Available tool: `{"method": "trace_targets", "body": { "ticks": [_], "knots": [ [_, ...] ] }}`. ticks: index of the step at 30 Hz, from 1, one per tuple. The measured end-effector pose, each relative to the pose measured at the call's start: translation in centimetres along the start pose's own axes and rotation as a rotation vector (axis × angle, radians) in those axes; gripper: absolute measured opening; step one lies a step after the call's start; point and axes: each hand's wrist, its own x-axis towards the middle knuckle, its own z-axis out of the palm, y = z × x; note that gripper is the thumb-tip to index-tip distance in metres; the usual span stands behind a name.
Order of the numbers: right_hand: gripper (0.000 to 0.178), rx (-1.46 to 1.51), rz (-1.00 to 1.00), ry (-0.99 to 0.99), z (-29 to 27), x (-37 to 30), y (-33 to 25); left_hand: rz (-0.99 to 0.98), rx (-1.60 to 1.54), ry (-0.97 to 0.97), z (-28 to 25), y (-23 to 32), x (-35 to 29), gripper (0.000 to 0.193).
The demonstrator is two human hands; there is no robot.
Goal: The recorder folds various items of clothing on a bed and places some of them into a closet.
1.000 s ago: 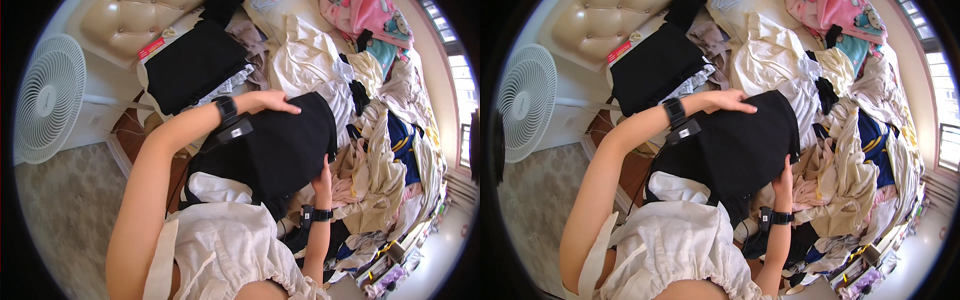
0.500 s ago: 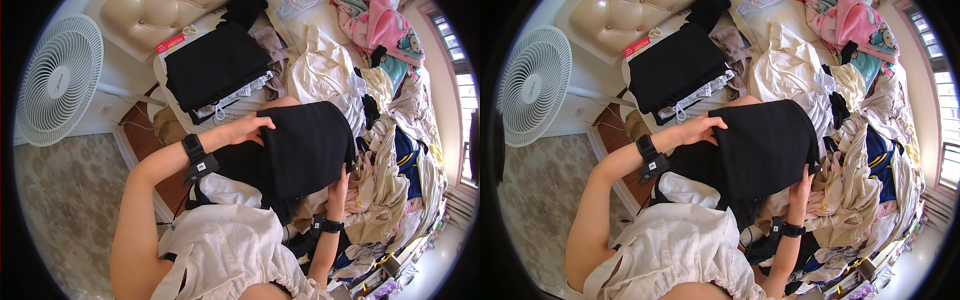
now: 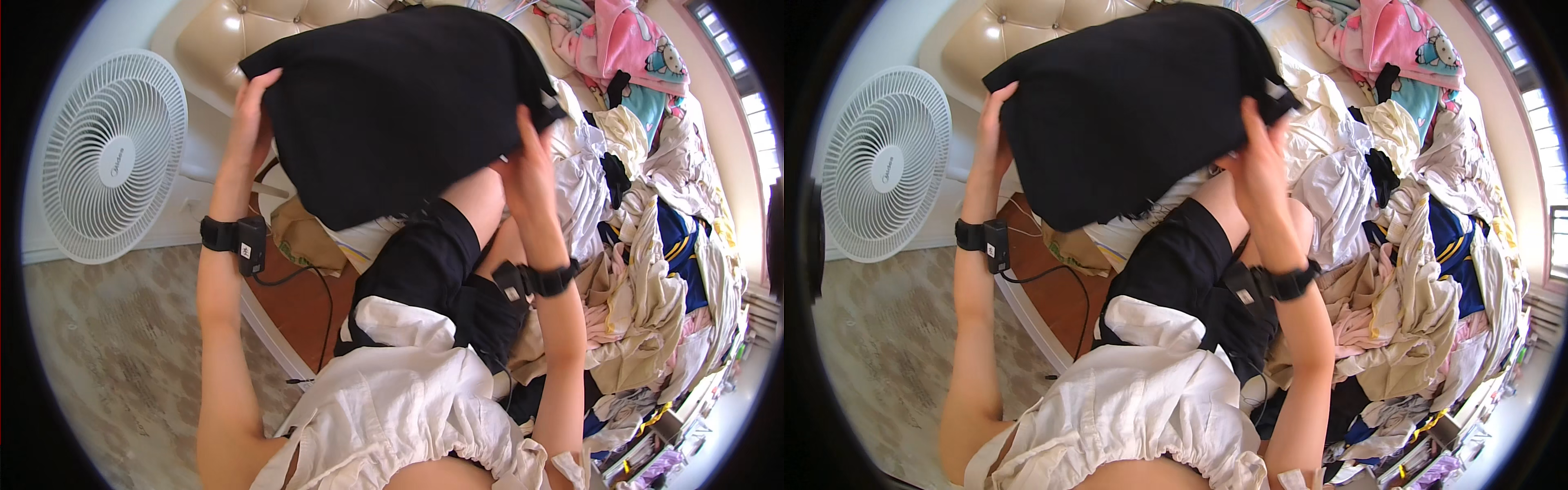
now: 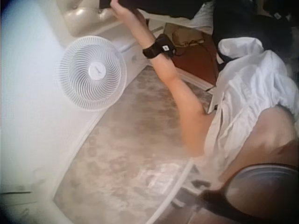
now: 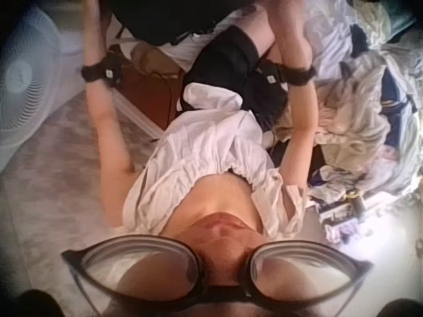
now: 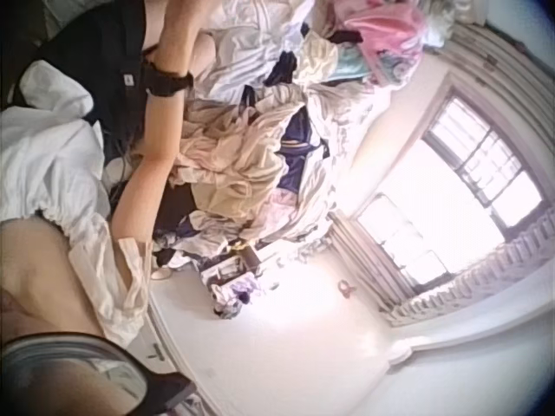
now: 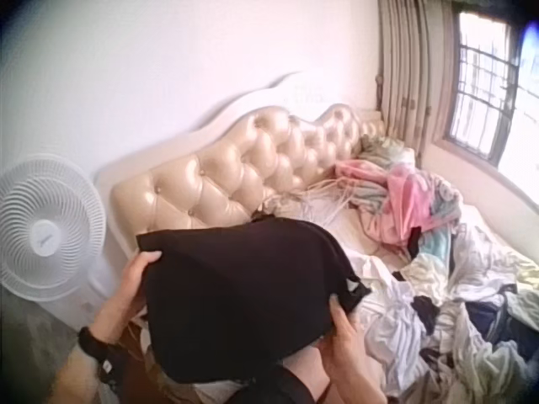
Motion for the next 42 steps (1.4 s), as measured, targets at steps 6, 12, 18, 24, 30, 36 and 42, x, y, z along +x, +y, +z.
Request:
{"method": "trace_targets", "body": {
  "ticks": [6,12,18,24,30,36,42],
  "knots": [
    [0.033,-0.039,0.003,-0.11,3.7,5.0,6.3,-0.037,0.059,0.147,-4.0,-3.2,3.1,0.042],
    [0.05,-0.067,0.188,0.006,0.8,5.4,12.6,-0.332,0.048,0.104,-7.7,-11.1,4.0,0.062],
    [0.05,-0.089,0.236,0.086,-0.7,5.5,13.8,-0.407,0.143,-0.091,-4.5,-9.2,-1.0,0.083],
    [0.08,-0.011,0.24,0.032,-0.3,5.0,12.7,-0.269,0.245,-0.125,-2.8,-7.3,-3.0,0.084],
    [0.069,-0.102,0.175,-0.009,-1.7,5.4,13.6,-0.154,0.267,-0.123,-3.8,-10.1,-2.8,0.08],
    [0.056,-0.334,0.187,0.167,0.0,5.0,10.9,-0.135,0.563,0.005,-4.0,-10.5,-4.2,0.08],
    [0.067,-0.61,0.069,0.251,-3.6,7.6,13.1,0.516,1.448,-0.155,4.3,-7.6,-5.7,0.087]
  ]
}}
